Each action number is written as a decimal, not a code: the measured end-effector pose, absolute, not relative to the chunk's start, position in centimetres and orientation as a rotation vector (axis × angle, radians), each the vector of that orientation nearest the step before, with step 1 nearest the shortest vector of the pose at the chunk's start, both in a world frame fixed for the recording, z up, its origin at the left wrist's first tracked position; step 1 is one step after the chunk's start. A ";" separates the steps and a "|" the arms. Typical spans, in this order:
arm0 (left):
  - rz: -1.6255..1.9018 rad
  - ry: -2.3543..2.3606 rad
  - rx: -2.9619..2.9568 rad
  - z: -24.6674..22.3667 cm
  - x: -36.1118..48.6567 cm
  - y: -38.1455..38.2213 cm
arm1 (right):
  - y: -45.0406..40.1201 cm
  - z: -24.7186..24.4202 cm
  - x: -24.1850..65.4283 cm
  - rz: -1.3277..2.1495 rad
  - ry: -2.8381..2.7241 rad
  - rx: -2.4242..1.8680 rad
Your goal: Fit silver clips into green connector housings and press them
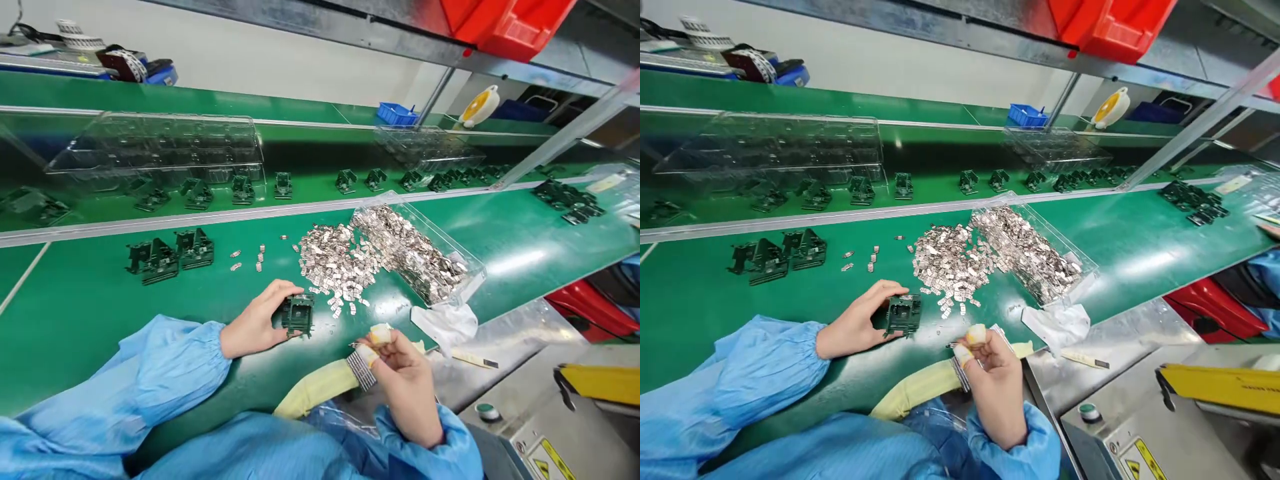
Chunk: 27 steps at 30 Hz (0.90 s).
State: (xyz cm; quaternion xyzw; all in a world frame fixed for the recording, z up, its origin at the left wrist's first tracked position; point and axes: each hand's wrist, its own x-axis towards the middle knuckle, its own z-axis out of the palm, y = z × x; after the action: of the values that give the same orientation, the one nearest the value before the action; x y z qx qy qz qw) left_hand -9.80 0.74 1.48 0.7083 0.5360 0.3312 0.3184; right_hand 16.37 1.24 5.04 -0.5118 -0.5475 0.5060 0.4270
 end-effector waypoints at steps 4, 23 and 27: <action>1.021 1.221 1.474 2.0 -5.1 0.1 | -0.3 4.0 16.1 1.294 -1.229 -1.277; 0.954 0.857 1.481 1.5 -1.1 -1.5 | -3.0 2.7 15.4 0.974 -1.322 -1.420; 0.972 0.904 1.545 1.4 -1.0 -1.6 | -3.2 2.3 15.2 0.949 -1.340 -1.404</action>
State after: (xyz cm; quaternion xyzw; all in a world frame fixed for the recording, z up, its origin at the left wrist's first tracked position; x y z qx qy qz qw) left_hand -0.97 -1.65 1.42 0.6458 0.3776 0.4064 0.5246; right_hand 15.24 -3.20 2.32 -0.5732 -0.5471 0.3873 0.4714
